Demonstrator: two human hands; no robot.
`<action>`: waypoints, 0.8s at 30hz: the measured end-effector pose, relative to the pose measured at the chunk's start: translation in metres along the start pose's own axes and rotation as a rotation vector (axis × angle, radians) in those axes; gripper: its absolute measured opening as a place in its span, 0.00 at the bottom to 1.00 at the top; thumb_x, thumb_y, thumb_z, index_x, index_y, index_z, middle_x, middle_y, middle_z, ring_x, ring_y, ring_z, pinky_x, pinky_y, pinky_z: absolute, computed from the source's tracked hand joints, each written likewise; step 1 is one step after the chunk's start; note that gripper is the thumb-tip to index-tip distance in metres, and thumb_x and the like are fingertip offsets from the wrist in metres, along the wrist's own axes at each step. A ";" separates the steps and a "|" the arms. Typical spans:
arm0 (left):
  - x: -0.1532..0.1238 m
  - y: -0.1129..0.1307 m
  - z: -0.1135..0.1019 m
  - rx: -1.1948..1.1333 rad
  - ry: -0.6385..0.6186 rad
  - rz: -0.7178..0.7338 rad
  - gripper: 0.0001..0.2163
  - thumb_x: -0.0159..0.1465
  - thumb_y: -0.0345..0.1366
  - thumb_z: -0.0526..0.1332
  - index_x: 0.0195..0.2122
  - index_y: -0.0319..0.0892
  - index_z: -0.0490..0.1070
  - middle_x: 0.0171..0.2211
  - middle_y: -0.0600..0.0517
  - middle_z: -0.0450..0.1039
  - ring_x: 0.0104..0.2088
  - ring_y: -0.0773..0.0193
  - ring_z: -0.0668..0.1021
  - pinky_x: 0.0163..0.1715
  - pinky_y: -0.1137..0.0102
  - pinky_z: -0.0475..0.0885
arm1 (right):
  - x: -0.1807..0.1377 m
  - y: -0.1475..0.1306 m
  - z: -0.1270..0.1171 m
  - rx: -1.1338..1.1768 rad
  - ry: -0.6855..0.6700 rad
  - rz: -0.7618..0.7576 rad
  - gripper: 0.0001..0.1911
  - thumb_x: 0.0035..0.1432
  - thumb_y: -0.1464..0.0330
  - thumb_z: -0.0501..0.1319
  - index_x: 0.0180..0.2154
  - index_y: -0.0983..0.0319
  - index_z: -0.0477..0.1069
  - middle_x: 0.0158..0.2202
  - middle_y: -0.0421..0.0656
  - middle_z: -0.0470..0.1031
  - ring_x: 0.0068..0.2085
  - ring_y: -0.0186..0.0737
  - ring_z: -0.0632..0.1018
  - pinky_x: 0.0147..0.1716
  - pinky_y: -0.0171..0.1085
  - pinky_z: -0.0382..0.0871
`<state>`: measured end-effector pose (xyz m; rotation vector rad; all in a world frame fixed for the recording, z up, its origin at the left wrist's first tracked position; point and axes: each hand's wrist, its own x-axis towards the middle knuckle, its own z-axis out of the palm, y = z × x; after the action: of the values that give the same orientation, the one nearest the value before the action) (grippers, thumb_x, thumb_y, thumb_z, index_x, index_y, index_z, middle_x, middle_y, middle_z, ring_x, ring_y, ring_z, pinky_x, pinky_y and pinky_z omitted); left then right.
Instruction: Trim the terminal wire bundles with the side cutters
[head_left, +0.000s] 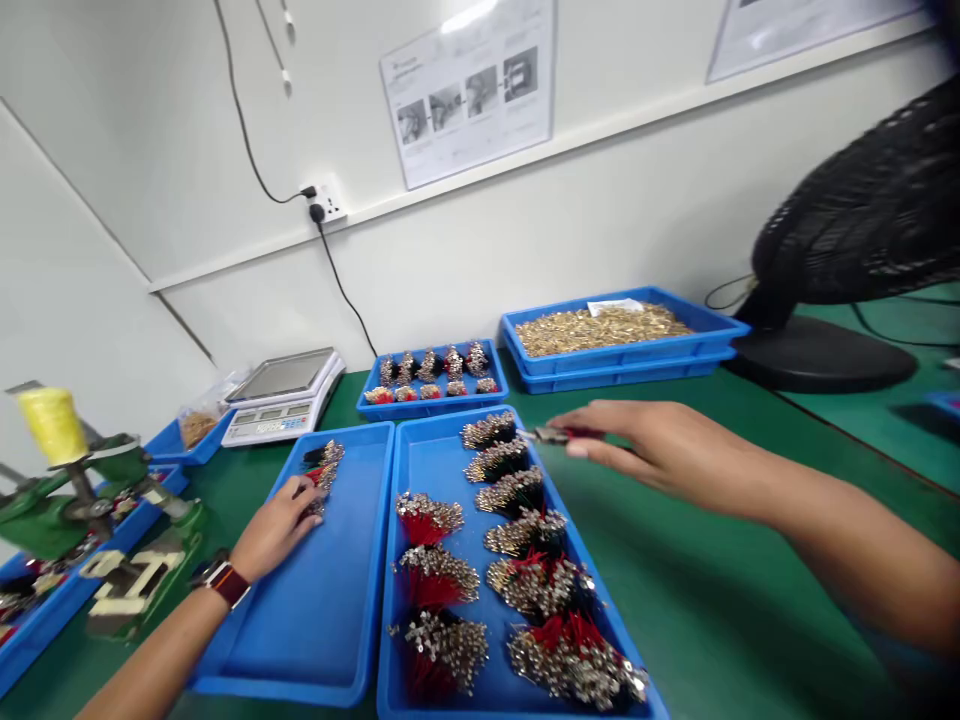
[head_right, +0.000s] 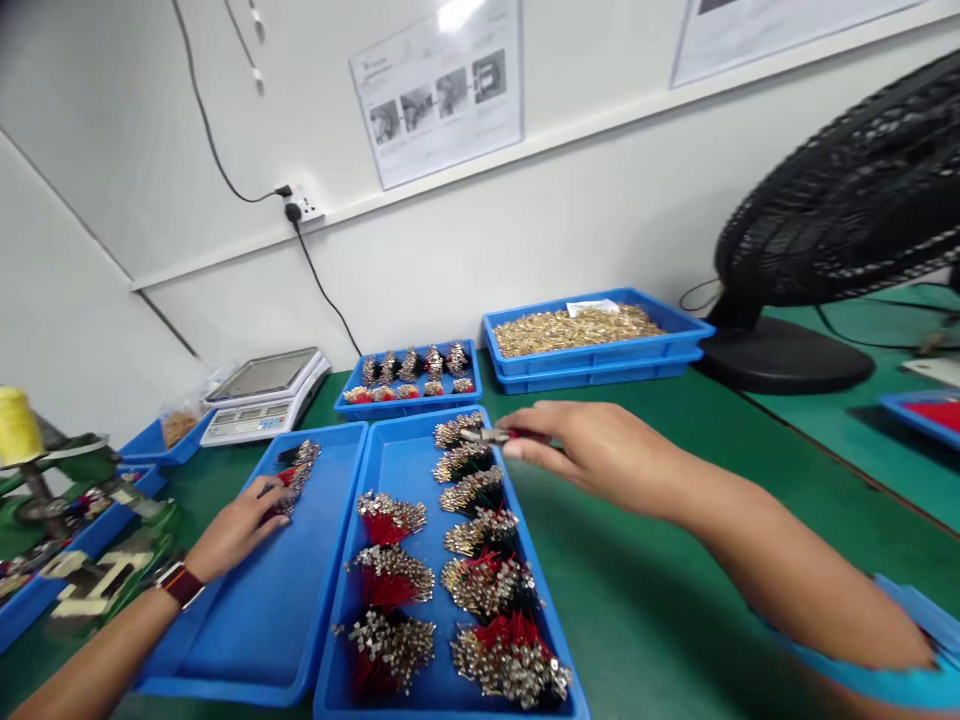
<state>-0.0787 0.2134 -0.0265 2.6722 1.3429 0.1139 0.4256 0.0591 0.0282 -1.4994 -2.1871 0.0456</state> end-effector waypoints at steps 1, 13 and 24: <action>0.000 0.007 -0.007 -0.016 0.002 0.014 0.13 0.71 0.39 0.54 0.53 0.45 0.72 0.54 0.44 0.70 0.52 0.50 0.76 0.55 0.57 0.69 | -0.002 0.015 0.005 -0.038 -0.030 0.080 0.26 0.73 0.49 0.48 0.55 0.55 0.75 0.50 0.46 0.81 0.46 0.49 0.82 0.40 0.42 0.75; 0.053 0.122 -0.038 -0.195 -0.309 0.172 0.22 0.69 0.45 0.60 0.63 0.47 0.67 0.51 0.47 0.72 0.38 0.59 0.79 0.44 0.66 0.74 | -0.047 0.105 0.123 -0.367 -0.011 0.281 0.22 0.72 0.57 0.52 0.53 0.62 0.77 0.42 0.53 0.76 0.43 0.53 0.76 0.42 0.45 0.65; 0.091 0.151 -0.014 0.130 -0.416 0.252 0.26 0.57 0.44 0.74 0.55 0.42 0.75 0.50 0.42 0.77 0.48 0.43 0.79 0.47 0.59 0.72 | -0.035 0.074 0.091 -0.320 0.138 0.189 0.23 0.75 0.62 0.46 0.52 0.66 0.76 0.45 0.55 0.79 0.45 0.51 0.78 0.43 0.46 0.66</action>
<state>0.0938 0.1990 0.0124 2.7479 0.9136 -0.4906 0.4634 0.0791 -0.0865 -1.8204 -2.0059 -0.3502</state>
